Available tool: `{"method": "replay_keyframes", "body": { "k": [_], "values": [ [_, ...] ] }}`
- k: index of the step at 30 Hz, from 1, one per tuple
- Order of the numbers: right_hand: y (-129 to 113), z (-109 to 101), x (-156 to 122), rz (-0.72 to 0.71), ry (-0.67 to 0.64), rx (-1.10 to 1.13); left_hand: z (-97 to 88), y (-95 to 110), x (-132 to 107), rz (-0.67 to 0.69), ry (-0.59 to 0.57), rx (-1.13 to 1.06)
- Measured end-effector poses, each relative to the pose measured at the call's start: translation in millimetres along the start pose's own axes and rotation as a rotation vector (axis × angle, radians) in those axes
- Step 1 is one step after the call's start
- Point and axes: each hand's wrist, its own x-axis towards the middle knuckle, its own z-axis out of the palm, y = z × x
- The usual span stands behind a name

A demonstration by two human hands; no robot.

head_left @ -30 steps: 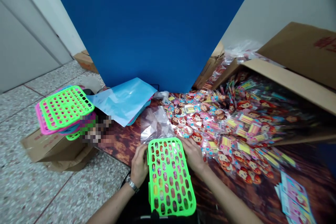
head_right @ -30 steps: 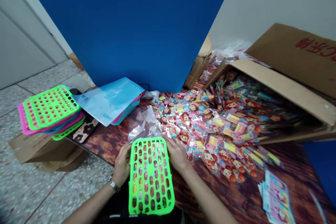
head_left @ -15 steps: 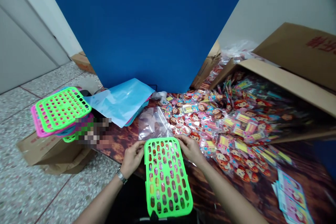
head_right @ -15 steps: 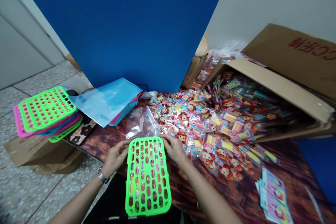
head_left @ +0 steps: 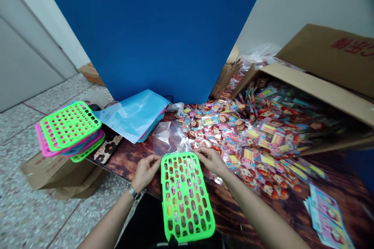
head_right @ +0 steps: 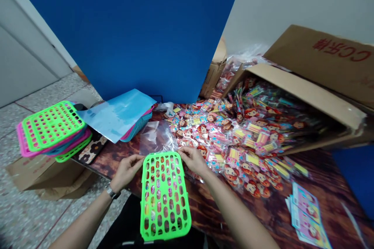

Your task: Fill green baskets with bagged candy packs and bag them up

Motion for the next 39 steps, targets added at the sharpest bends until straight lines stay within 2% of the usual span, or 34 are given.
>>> {"method": "replay_keyframes", "body": {
  "k": [5,8,14,19,24,29,34,39],
  "values": [
    [3,-1,7,0.034,-0.020,-0.006,-7.6,6,6,0.052,0.001,0.166],
    [-1,-1,11,0.008,-0.019,-0.108,-6.0,10,7,0.095,0.049,0.259],
    [-13,3,0,-0.251,0.151,-0.397,6.0,8,0,0.231,0.192,0.330],
    [-2,6,-12,-0.488,0.268,-0.581,8.9,2,-5,0.389,0.259,0.349],
    [12,9,-21,-0.639,0.317,-0.678,8.3,0,-12,0.512,0.288,0.372],
    [11,9,-37,-0.732,0.301,-0.685,10.1,-6,-24,0.639,0.329,0.445],
    [5,6,-62,-0.725,0.226,-0.691,10.6,-13,-47,0.712,0.305,0.504],
    [6,5,-88,-0.533,0.065,-0.622,12.8,-15,-78,0.672,0.148,0.469]
  ]
}}
